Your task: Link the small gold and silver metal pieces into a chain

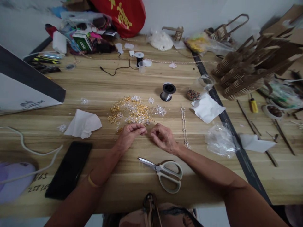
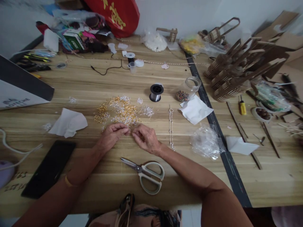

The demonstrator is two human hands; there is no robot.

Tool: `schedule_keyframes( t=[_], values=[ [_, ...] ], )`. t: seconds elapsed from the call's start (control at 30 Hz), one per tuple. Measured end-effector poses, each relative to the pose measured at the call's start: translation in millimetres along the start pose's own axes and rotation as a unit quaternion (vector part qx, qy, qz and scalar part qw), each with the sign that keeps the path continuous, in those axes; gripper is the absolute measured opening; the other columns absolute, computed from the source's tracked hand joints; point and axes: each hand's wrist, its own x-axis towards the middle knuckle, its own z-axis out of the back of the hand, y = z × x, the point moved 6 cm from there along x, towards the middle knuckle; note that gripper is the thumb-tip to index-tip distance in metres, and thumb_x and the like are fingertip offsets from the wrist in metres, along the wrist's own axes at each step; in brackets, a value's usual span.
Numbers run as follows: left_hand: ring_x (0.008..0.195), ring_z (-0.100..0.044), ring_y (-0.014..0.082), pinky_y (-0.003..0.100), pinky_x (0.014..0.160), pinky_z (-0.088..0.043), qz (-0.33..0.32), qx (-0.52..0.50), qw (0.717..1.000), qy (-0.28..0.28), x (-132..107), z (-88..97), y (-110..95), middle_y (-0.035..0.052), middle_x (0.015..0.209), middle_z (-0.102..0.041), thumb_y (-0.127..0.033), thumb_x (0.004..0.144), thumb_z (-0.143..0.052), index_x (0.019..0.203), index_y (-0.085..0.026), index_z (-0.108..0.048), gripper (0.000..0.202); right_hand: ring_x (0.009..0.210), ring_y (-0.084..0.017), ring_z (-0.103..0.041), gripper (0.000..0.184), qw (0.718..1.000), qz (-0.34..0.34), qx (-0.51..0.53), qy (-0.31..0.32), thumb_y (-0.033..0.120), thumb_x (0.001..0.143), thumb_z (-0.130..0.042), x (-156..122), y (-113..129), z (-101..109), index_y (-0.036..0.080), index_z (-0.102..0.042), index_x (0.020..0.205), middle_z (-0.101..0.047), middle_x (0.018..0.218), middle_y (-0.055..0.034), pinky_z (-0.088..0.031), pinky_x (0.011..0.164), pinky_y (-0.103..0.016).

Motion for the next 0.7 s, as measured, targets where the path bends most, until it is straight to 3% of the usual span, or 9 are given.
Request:
schedule_keyframes(
  t=[0.7],
  values=[
    [0.066,-0.058,0.01,0.022,0.069,-0.044,-0.013,-0.005,1.0,0.018,0.6,-0.5,0.8,-0.0007,0.069,-0.068,-0.027,0.068,-0.076,0.072,-0.016,-0.071,0.013,0.062,-0.011,-0.052,0.007,1.0,0.001,-0.01,0.004,0.019,0.09,-0.052,-0.5,-0.8,-1.7,0.019,-0.054,0.083,-0.057,0.071,-0.0015,-0.042,0.056,-0.024]
  ],
)
